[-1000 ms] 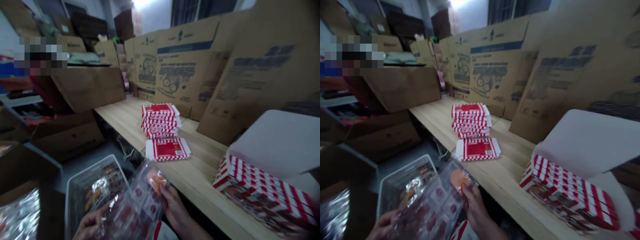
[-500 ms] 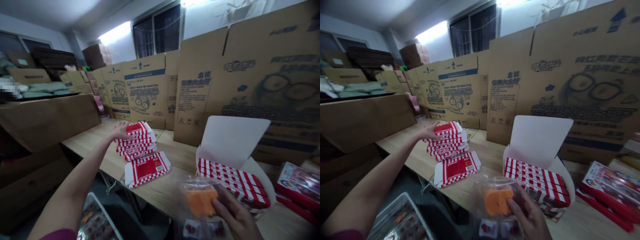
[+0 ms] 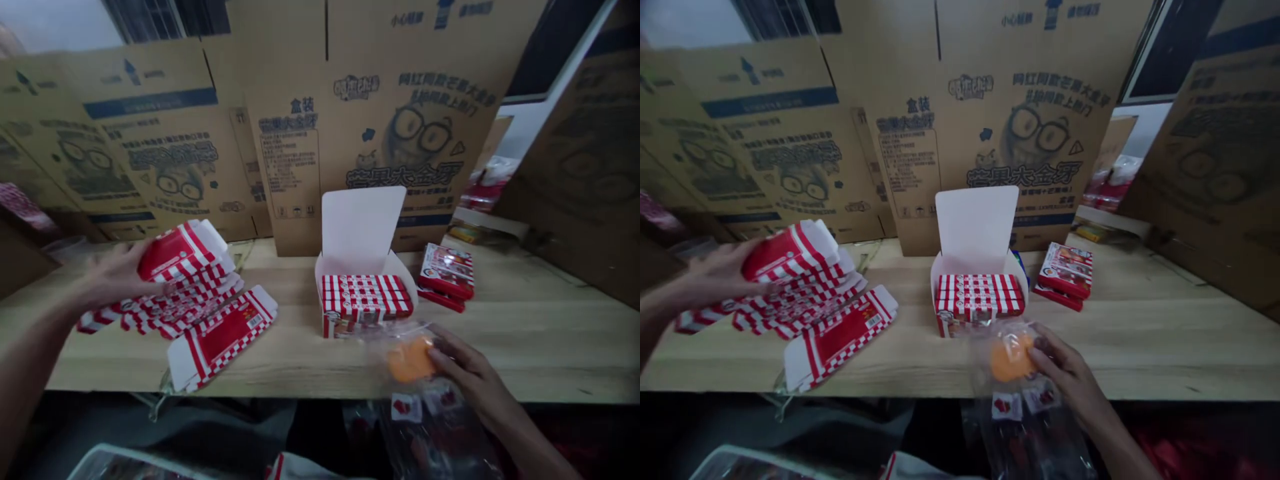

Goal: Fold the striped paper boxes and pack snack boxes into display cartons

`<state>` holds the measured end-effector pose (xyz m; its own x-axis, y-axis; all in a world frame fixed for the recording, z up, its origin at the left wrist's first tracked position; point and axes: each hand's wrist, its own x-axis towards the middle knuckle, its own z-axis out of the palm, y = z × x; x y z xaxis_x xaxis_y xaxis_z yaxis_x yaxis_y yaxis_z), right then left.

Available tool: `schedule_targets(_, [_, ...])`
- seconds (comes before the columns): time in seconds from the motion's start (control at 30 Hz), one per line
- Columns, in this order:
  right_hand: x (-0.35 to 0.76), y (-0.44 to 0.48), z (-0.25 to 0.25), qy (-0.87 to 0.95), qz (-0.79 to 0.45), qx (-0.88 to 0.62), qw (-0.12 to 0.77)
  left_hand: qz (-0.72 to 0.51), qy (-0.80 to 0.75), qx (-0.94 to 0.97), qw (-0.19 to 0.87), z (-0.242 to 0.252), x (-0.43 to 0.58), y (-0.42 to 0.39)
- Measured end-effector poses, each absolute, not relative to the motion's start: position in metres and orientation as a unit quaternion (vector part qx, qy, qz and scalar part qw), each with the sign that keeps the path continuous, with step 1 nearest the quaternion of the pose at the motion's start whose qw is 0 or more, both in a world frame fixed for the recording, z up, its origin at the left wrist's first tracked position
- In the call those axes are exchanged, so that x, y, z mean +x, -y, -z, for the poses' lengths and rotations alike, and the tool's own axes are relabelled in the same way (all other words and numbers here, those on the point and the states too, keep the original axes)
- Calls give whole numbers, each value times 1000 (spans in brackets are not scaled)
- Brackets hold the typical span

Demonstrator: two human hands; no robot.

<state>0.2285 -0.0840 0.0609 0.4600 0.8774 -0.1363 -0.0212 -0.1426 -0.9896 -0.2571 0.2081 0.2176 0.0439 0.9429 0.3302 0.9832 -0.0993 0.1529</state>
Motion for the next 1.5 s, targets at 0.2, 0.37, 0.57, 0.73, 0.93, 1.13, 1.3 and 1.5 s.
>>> schedule_targets(0.2, [225,54,-20,554,-520,-547,353,-2,423,-896,131,-144,-208,-68])
schedule_targets(0.37, [217,1,-4,619,-574,-478,244,-28,447,-890,84,-64,-201,-39])
schedule_targets(0.57, [223,-29,8,537,-640,-472,282,-9,485,-871,76,-12,-203,-37])
schedule_targets(0.73, [227,-51,19,492,-667,-455,325,0,482,-873,73,3,-181,-35])
schedule_targets(0.93, [237,-77,20,499,-637,-469,354,-5,463,-884,66,2,-156,-41])
schedule_targets(1.13, [246,-79,22,499,-632,-482,345,6,449,-893,34,0,-134,-40])
schedule_targets(1.3, [249,-71,33,547,-569,-498,360,37,448,-893,19,4,-109,-38])
schedule_targets(1.5, [240,-46,20,687,-436,-496,304,61,444,-894,13,6,-79,-40])
